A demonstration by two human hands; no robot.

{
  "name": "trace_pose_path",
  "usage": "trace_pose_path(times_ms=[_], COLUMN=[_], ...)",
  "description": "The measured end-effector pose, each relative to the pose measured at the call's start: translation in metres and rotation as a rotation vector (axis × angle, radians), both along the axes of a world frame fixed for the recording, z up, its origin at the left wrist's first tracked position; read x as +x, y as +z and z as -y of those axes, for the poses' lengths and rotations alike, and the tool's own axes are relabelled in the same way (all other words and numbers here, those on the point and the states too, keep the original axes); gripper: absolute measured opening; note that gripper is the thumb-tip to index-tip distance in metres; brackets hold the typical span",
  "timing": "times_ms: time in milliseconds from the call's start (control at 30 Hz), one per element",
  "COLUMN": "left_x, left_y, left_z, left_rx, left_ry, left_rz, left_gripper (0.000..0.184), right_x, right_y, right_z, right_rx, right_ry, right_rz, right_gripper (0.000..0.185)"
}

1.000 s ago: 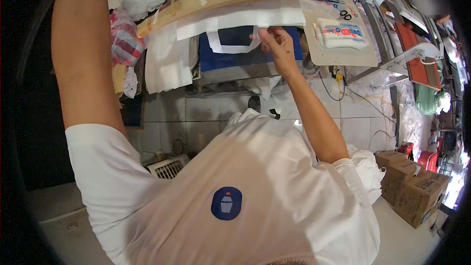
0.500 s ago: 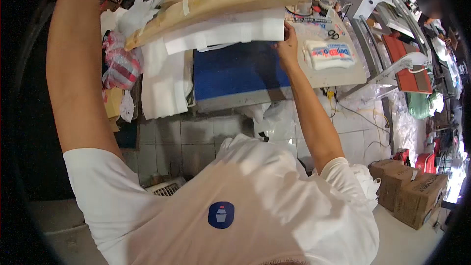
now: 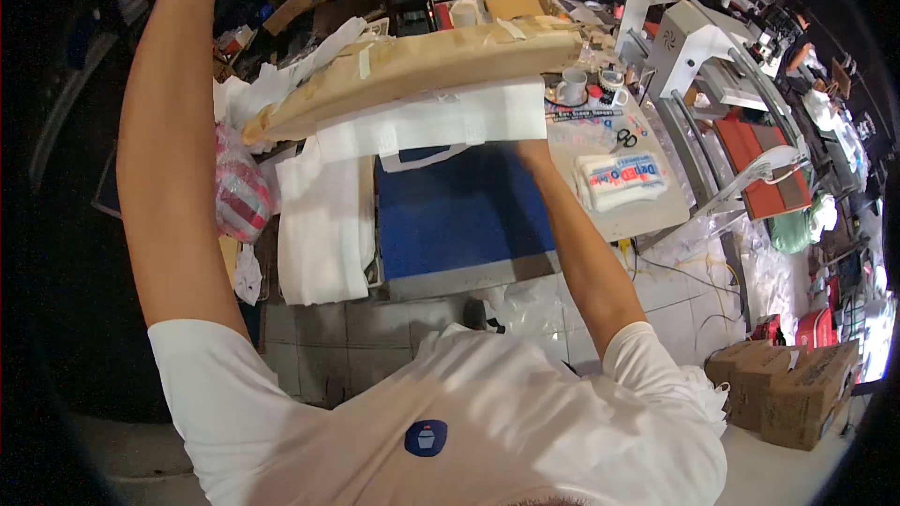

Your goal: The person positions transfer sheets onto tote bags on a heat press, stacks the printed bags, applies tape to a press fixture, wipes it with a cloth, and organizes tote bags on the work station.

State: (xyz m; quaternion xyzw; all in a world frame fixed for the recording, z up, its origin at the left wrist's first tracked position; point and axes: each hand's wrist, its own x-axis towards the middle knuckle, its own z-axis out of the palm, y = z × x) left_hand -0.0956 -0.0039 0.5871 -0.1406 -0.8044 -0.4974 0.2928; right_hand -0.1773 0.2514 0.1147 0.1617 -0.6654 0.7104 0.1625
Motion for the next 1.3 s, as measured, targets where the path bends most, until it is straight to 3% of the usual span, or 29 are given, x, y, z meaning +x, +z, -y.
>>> trace_pose_path(times_ms=[67,100,200,233,267,300,367,400,533,667,700,800,833,900,933,1000,1033,1133,1233,1300], left_x=[0.004,0.015,0.05,0.082,0.118,0.142,0.178,0.181,0.129,0.042,0.026,0.018,0.011,-0.005,-0.018,-0.036,-0.042,-0.049,-0.047,-0.045], left_y=[0.001,-0.003,-0.019,-0.038,-0.067,-0.097,-0.157,-0.185,-0.308,-0.433,-0.45,-0.439,-0.444,-0.445,-0.454,-0.468,-0.468,-0.468,-0.47,-0.467], left_z=[0.01,0.013,0.016,0.007,-0.002,-0.006,0.026,0.031,0.079,0.105,0.102,0.068,0.066,0.057,0.061,0.065,0.07,0.072,0.063,0.062], left_rx=[-0.058,-0.165,-0.494,-0.453,-0.411,-0.201,-0.168,-0.104,0.219,0.168,0.164,0.112,-0.025,0.273,0.276,0.177,0.178,0.528,0.488,0.488], left_ry=[0.037,0.084,0.22,0.246,0.27,0.225,0.15,0.076,0.205,0.174,0.223,0.336,0.357,0.301,0.301,0.597,0.595,0.241,0.394,0.324], left_rz=[-0.028,-0.073,-0.204,-0.227,-0.248,-0.202,0.106,0.213,0.571,0.214,0.224,0.251,0.182,0.249,0.246,-0.201,-0.204,-0.353,-0.26,-0.262], left_gripper=[0.047,0.048,0.055,0.044,0.04,0.031,0.025,0.021,0.019,0.041,0.045,0.047,0.045,0.038,0.038,0.039,0.039,0.042,0.046,0.047], right_x=[-0.01,-0.028,-0.035,-0.035,-0.032,-0.029,-0.022,-0.023,-0.028,-0.028,-0.027,-0.014,-0.014,-0.017,-0.022,-0.029,-0.03,-0.032,-0.038,-0.048], right_y=[-0.005,-0.026,-0.02,-0.018,-0.013,-0.009,0.003,0.001,0.001,0.015,0.013,0.011,0.009,0.004,-0.003,-0.006,-0.001,0.011,0.007,-0.003], right_z=[0.003,0.006,0.012,0.011,0.01,0.008,0.006,0.006,0.006,0.008,0.006,-0.003,-0.007,-0.011,-0.013,-0.013,-0.01,-0.005,0.0,-0.005], right_rx=[0.035,0.028,-0.11,-0.071,-0.054,-0.036,0.079,0.078,0.054,0.119,0.15,0.28,0.286,0.246,0.234,0.367,0.367,0.259,0.272,0.397], right_ry=[-0.013,-0.046,-0.067,-0.09,-0.106,-0.123,-0.168,-0.177,-0.13,-0.112,-0.133,-0.106,-0.107,0.006,0.042,-0.084,-0.086,-0.142,-0.165,-0.174], right_rz=[-0.052,-0.055,0.018,0.019,0.019,0.02,-0.13,-0.133,-0.097,-0.048,-0.07,-0.109,-0.108,0.065,0.121,-0.18,-0.182,-0.268,-0.222,-0.261], right_gripper=[0.053,0.054,0.057,0.055,0.054,0.054,0.048,0.048,0.046,0.048,0.042,0.036,0.036,0.033,0.033,0.035,0.035,0.038,0.042,0.041])
